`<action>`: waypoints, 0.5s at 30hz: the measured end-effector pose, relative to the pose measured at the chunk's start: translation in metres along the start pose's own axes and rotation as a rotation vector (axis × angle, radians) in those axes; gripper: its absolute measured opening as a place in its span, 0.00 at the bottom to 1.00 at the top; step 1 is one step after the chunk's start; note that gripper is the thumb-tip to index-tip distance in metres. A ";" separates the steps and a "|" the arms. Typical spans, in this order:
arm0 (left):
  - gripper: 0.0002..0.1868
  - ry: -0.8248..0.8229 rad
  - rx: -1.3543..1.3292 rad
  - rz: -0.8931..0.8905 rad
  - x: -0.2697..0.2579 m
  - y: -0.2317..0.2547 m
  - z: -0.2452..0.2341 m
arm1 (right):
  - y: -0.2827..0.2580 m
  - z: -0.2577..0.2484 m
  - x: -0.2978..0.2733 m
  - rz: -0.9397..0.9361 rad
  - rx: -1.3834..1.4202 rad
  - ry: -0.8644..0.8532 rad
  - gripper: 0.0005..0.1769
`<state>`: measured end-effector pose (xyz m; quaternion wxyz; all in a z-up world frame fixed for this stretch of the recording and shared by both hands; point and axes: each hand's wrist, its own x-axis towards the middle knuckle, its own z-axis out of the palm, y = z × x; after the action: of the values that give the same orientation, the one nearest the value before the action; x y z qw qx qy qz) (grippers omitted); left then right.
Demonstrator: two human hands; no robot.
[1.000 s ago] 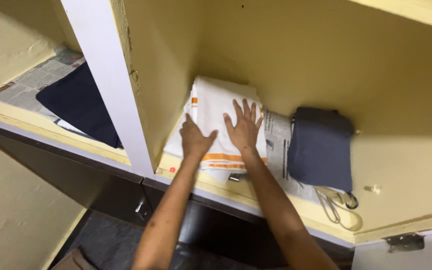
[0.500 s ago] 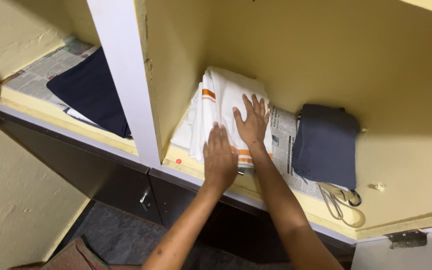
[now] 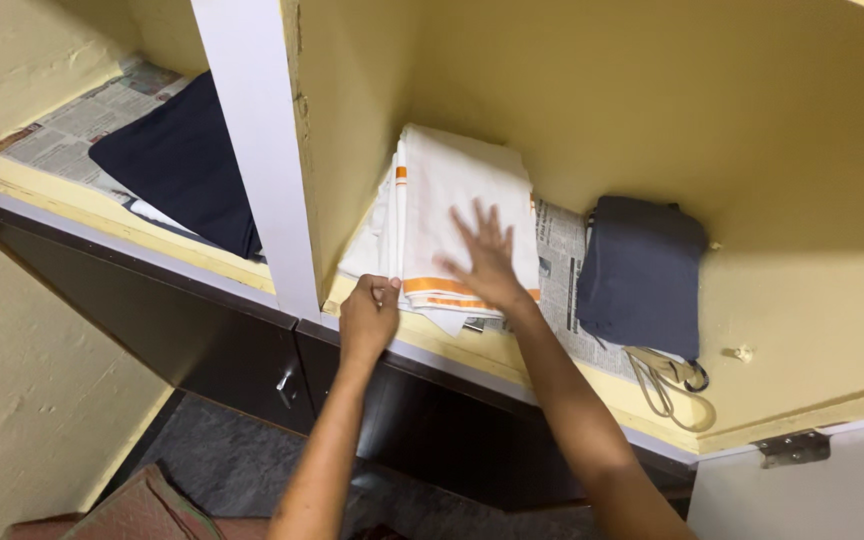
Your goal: The person takes folded clothes and textiles from closet shelves, places them on a table, and then wipes the empty shelf surface with a cloth.
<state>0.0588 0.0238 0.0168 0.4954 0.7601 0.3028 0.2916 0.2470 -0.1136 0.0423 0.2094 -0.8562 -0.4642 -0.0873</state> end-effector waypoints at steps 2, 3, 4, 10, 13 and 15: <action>0.18 -0.025 0.004 0.006 0.008 -0.003 0.001 | -0.023 -0.015 -0.029 -0.108 0.014 -0.088 0.60; 0.16 -0.048 -0.012 0.014 0.011 -0.004 0.002 | -0.034 -0.020 -0.041 -0.215 0.033 -0.178 0.69; 0.14 -0.071 -0.027 0.022 0.013 -0.004 0.004 | -0.044 -0.024 -0.046 -0.214 0.030 -0.181 0.69; 0.11 -0.088 -0.132 0.011 0.020 -0.009 0.006 | -0.057 -0.037 -0.047 -0.193 0.112 0.154 0.36; 0.20 0.005 -0.189 -0.042 0.009 -0.001 -0.002 | -0.052 -0.041 -0.031 0.542 0.302 -0.047 0.27; 0.19 0.090 -0.059 0.080 -0.001 0.013 -0.004 | -0.045 -0.045 -0.026 0.451 0.169 0.154 0.32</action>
<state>0.0574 0.0207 0.0297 0.4916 0.7428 0.2853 0.3538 0.1972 -0.1311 0.0867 0.3290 -0.9084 -0.2498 -0.0642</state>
